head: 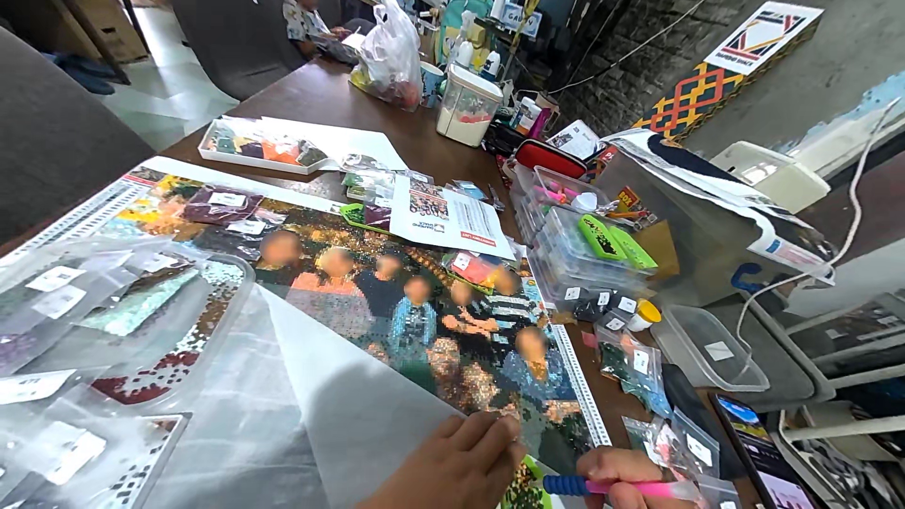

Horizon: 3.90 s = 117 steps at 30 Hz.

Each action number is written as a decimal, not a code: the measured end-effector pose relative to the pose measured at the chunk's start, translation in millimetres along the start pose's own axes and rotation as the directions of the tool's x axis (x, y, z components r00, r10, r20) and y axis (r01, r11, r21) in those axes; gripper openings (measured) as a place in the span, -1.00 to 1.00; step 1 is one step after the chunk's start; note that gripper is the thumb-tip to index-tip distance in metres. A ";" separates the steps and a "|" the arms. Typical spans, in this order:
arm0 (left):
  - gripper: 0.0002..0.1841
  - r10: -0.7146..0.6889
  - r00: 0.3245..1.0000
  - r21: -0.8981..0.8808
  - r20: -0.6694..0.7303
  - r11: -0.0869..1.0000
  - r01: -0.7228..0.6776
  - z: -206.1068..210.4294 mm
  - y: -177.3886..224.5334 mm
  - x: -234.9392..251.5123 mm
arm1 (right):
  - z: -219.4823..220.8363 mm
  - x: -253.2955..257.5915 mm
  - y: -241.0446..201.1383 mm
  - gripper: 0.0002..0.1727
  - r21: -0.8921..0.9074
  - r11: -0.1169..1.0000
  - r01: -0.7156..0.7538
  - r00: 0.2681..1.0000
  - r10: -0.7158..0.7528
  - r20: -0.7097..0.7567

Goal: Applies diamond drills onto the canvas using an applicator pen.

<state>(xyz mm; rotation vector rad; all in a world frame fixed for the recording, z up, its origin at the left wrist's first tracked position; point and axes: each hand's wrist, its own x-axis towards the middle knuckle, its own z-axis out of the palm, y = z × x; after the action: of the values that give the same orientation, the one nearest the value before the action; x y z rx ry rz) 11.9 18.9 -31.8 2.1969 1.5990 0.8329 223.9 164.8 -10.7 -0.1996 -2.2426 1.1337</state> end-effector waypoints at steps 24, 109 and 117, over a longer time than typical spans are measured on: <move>0.00 0.012 0.999 0.020 -0.033 1.000 -0.012 2.6 -0.9 -0.3 | 0.7 2.7 -0.2 -0.68 -0.091 0.996 0.012 0.999 -0.015 -0.029; -0.02 0.001 1.000 0.002 0.003 1.000 -0.001 -0.9 0.2 -0.7 | 7.4 3.0 -8.8 -0.67 -0.039 0.999 -0.010 0.998 0.007 -0.060; 0.00 0.017 1.000 0.033 -0.016 0.999 -0.016 1.8 -0.6 0.1 | 10.7 1.4 -4.4 -0.70 -0.052 0.999 0.015 1.000 -0.015 -0.014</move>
<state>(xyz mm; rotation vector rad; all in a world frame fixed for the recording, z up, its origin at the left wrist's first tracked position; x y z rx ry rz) 12.6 19.4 -33.5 2.2344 1.6152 0.8371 217.2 155.3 -11.5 -0.2110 -2.2590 1.0638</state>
